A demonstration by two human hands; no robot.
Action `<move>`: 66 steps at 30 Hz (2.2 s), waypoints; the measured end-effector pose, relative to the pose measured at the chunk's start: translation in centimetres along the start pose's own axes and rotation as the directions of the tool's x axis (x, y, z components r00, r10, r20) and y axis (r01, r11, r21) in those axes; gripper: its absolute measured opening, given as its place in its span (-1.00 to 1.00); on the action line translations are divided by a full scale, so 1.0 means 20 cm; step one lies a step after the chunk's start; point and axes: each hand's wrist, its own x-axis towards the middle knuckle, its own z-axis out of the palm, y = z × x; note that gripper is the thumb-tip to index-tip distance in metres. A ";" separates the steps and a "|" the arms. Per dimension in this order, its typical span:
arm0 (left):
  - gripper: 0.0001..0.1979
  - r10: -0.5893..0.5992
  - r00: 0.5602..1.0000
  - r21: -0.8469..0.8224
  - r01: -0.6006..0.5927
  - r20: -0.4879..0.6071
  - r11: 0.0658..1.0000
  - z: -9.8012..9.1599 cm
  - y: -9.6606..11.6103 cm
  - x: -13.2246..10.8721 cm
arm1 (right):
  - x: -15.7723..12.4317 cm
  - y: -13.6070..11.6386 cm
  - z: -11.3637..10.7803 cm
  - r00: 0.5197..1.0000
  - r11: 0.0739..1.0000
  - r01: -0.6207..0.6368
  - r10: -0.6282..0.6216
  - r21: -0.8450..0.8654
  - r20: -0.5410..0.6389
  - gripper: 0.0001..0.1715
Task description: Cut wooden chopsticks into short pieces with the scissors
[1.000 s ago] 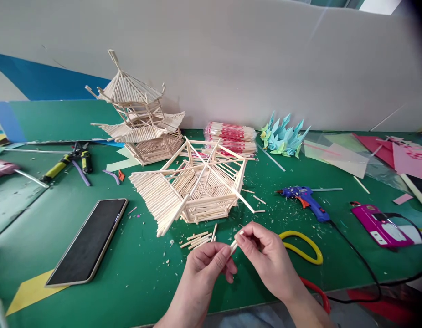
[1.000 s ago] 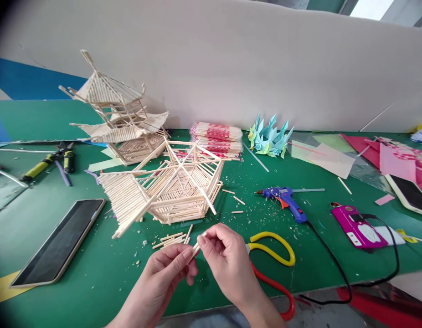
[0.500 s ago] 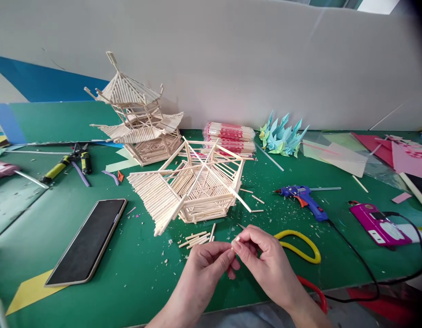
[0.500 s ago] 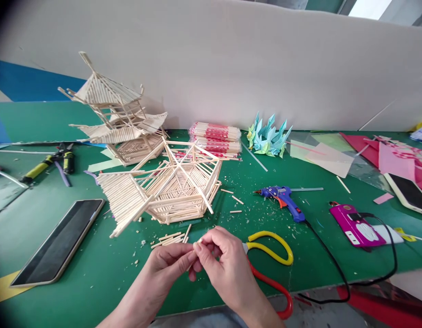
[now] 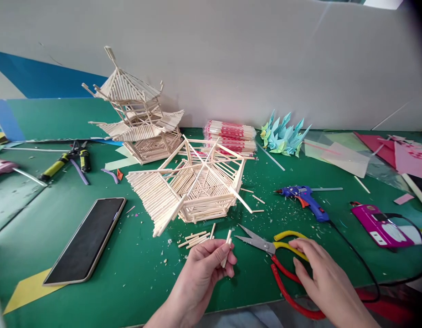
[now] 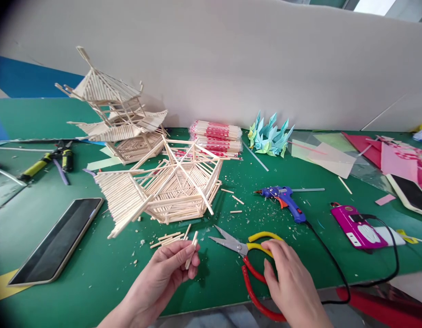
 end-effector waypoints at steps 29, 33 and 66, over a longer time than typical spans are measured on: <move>-0.87 0.169 0.984 0.079 -0.165 -0.058 0.983 -0.01 0.03 -0.06 | -0.12 -0.15 0.03 0.674 0.354 -0.727 0.204 0.589 0.709 -0.64; -0.85 0.263 0.964 0.221 -0.246 -0.050 0.944 -0.02 0.02 -0.06 | -0.14 -0.17 0.02 0.801 0.538 -0.566 0.179 0.625 0.571 -0.33; -0.79 0.088 0.988 0.335 -0.127 0.130 0.933 -0.05 0.03 -0.06 | 0.01 -0.36 -0.17 0.848 0.918 -0.214 0.005 0.333 0.529 -0.40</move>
